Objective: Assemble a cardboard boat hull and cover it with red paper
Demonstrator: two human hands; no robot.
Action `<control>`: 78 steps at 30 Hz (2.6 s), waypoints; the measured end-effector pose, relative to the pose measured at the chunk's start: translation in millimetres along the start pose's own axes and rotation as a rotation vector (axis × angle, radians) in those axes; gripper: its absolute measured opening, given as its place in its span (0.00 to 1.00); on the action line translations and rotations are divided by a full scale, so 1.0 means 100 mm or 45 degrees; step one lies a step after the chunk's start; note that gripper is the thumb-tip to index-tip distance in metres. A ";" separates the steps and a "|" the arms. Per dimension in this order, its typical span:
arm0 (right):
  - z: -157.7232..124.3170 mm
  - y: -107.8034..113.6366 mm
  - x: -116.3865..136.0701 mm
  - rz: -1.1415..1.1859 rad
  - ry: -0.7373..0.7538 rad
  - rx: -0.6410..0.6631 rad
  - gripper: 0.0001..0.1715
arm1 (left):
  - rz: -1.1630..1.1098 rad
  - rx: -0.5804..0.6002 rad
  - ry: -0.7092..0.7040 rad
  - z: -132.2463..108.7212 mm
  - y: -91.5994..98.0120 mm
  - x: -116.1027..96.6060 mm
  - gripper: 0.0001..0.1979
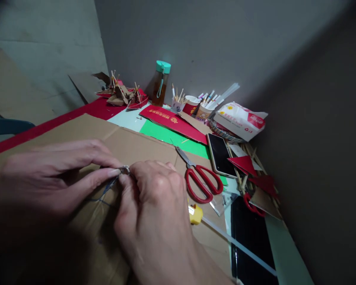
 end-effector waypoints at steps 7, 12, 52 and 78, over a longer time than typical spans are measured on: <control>-0.03 -0.06 -0.05 -0.026 -0.001 -0.034 0.12 | 0.046 0.050 -0.013 -0.02 -0.03 0.01 0.09; 0.02 -0.15 -0.23 0.099 -0.162 0.093 0.13 | 0.009 0.167 0.088 0.06 -0.12 0.14 0.08; 0.21 0.57 -0.34 0.098 -0.173 -0.273 0.10 | -0.470 0.377 0.653 0.22 -0.24 0.68 0.11; 0.13 0.08 -0.49 0.336 -0.424 -0.001 0.10 | 0.272 0.159 0.011 0.07 -0.14 0.10 0.11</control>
Point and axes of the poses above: each hand's wrist, its own z-axis towards the middle knuckle, its own y-axis out of the back of the hand, x = y × z, the point moved 7 cm from there along z, towards the middle knuckle, and after that the axes turned 10 degrees about z, right-handed, at the moved point
